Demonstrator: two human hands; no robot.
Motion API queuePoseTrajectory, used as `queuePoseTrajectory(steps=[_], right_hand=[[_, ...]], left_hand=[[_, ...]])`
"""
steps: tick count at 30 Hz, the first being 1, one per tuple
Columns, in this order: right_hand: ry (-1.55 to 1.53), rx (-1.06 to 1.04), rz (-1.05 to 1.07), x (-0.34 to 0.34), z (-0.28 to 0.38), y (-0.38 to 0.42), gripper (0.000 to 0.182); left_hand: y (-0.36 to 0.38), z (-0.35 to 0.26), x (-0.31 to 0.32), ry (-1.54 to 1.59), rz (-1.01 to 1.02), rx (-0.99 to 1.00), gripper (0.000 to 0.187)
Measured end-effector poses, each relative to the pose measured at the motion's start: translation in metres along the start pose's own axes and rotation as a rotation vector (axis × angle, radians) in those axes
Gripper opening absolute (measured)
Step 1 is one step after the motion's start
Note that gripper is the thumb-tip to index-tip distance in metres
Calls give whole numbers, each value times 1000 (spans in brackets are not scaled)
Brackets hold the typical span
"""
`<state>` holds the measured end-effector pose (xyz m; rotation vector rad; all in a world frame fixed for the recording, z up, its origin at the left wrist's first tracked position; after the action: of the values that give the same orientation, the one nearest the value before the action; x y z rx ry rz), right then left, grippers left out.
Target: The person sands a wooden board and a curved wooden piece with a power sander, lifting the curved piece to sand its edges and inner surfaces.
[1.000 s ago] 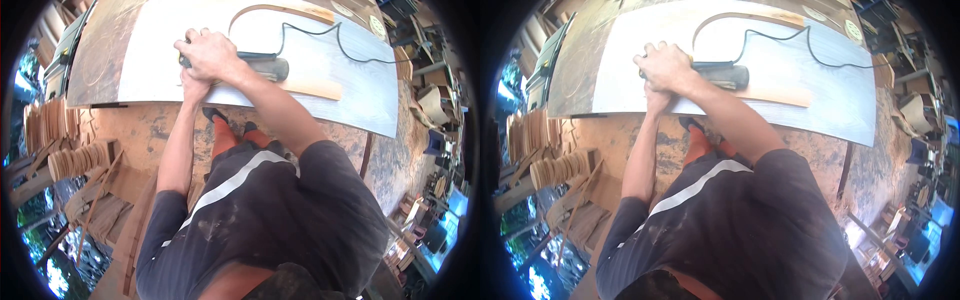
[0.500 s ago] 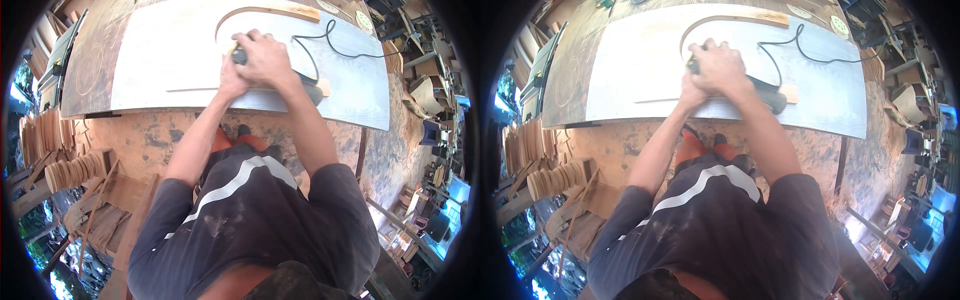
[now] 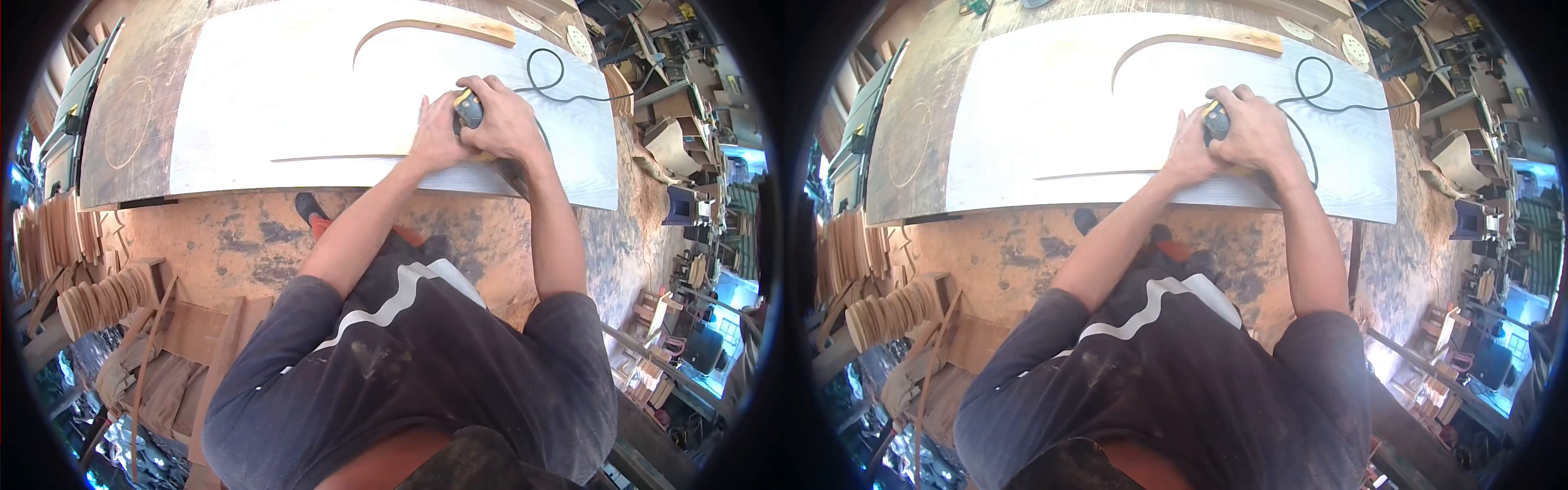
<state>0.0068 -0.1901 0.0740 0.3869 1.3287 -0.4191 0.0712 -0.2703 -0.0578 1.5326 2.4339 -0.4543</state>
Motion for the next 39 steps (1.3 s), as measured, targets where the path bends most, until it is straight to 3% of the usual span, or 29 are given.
queuePoseTrajectory(steps=[6, 13, 15, 25, 30, 32, 35, 39], right_hand=[[18, -129, -55, 19, 58, -43, 67], [60, -277, 28, 34, 135, -111, 72], [76, -323, -1, 38, 144, -123, 72], [115, -438, -92, 42, 131, -123, 72], [85, -439, -52, 38, 130, -129, 71], [66, -441, -70, 36, 131, -115, 70], [89, -458, -63, 40, 126, -100, 72], [85, -452, -45, 33, 117, -108, 72]], left_hand=[[11, 25, -68, -37, -64, -30, 109], [15, 59, -159, -141, -223, -73, 106], [15, 56, -176, -122, -217, -262, 105], [14, 59, -164, -146, -310, -243, 101], [0, 63, -168, -10, -139, -352, 107], [16, 58, -162, -145, -277, -324, 109], [27, 50, -148, -137, -319, -282, 112], [9, 52, -148, -165, -212, -281, 112]])
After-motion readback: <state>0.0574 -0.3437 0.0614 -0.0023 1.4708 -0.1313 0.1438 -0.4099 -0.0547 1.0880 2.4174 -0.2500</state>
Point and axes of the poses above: each hand's wrist, its own y-axis away from the middle knuckle, its own x-axis out of the palm, z = x × y, the point moved 4 cm from there along -y, towards the middle knuckle, and after that the axes turned 6 degrees about -x, right-handed, at the moved point
